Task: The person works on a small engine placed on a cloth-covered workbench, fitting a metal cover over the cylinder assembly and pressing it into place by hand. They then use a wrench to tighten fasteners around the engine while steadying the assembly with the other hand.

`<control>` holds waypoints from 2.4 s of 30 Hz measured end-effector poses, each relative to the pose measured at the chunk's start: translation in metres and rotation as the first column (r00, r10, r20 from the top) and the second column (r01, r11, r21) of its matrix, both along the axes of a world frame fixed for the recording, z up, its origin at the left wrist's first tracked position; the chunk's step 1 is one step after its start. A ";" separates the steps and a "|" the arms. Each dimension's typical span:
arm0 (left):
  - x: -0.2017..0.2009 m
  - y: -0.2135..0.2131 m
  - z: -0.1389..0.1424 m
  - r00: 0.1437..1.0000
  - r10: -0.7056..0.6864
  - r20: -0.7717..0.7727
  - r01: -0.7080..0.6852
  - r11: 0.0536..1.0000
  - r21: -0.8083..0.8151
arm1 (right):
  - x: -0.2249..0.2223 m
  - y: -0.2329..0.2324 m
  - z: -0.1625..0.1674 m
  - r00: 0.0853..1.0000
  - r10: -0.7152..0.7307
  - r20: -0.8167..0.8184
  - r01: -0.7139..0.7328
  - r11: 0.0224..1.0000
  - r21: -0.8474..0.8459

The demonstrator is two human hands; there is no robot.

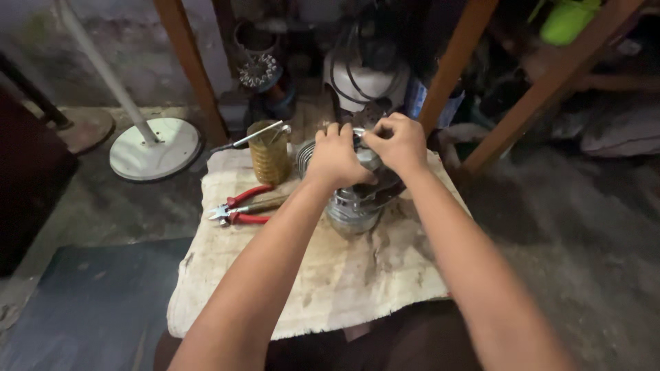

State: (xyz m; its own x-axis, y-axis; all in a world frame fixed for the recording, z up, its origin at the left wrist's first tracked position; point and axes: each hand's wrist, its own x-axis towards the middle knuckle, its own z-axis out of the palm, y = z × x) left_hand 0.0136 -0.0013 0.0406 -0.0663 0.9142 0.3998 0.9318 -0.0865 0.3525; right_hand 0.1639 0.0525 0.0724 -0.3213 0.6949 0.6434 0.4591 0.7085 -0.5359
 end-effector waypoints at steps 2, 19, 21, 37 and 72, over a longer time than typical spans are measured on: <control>0.002 -0.003 0.009 1.000 0.006 -0.020 -0.005 0.999 0.037 | -0.003 0.003 -0.002 0.998 -0.056 -0.020 0.057 0.998 0.027; 0.004 -0.009 0.014 0.998 0.062 -0.009 -0.062 0.998 -0.017 | 0.005 -0.026 0.002 0.996 0.041 0.077 -0.054 0.981 0.185; 0.003 -0.015 0.020 0.998 0.067 -0.003 -0.067 0.993 -0.093 | 0.006 -0.023 0.005 0.995 0.028 0.099 -0.043 0.987 0.157; 0.023 -0.027 0.040 0.989 0.125 0.082 -0.108 0.978 -0.179 | 0.010 0.004 -0.002 0.993 -0.089 -0.076 0.094 0.994 0.061; 0.017 -0.031 0.049 0.968 0.214 0.135 -0.194 0.970 -0.150 | -0.019 -0.026 -0.005 0.893 -0.439 -0.098 0.358 0.825 -0.438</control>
